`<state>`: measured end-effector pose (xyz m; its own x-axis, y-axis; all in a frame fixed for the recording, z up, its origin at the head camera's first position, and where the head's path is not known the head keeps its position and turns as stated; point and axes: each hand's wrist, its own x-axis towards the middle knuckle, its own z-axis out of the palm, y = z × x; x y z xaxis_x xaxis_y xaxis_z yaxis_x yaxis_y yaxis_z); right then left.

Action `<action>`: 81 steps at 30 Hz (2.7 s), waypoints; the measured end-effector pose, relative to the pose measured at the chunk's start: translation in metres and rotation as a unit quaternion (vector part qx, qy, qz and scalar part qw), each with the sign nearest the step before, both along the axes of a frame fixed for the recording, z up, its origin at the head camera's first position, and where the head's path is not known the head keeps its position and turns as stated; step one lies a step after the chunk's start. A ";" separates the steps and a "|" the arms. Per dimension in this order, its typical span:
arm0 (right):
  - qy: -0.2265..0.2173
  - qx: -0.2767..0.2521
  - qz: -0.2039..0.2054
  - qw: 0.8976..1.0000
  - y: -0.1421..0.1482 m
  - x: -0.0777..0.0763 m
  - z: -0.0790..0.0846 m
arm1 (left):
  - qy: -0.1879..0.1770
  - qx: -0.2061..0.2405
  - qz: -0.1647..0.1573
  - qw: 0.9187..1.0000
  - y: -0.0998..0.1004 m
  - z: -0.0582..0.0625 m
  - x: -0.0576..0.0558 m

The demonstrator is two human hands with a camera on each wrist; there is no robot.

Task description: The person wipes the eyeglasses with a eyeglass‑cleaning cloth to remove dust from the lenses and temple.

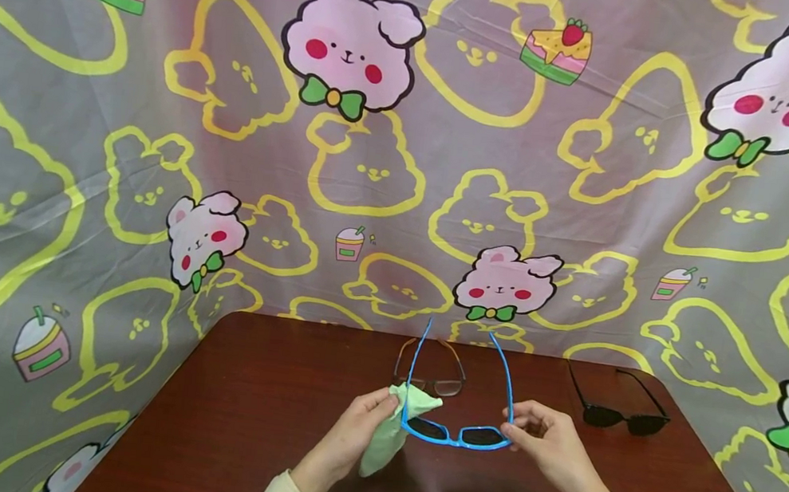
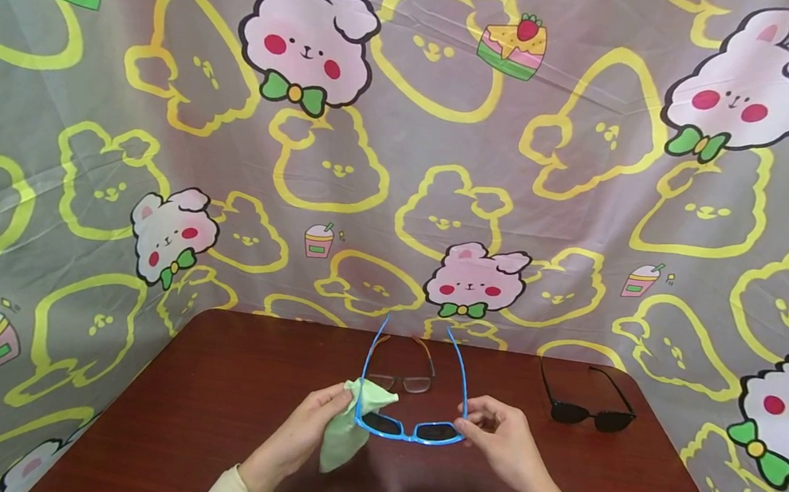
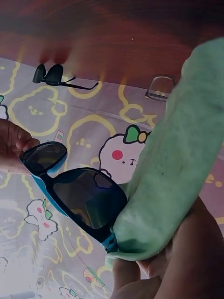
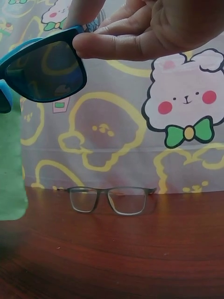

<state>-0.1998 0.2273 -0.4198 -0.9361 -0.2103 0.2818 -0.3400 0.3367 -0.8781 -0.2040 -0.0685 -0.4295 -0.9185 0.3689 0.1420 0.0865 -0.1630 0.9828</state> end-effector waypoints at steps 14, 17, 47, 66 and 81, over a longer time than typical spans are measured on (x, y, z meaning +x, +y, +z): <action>0.016 0.006 0.031 0.999 0.000 0.000 -0.002 | 0.044 -0.025 0.005 0.999 -0.004 -0.001 -0.001; 0.019 0.005 0.042 0.999 -0.001 0.000 -0.003 | 0.040 -0.011 -0.009 0.999 -0.004 0.000 -0.001; -0.012 0.042 0.084 0.995 0.001 0.003 -0.003 | 0.030 0.073 -0.065 0.995 -0.009 0.002 -0.004; 0.019 0.049 0.098 0.994 0.001 0.001 -0.006 | 0.037 0.091 -0.071 0.993 -0.010 0.008 -0.006; 0.047 0.059 0.092 0.993 0.001 0.003 -0.011 | 0.035 0.102 -0.065 0.992 -0.008 0.019 -0.008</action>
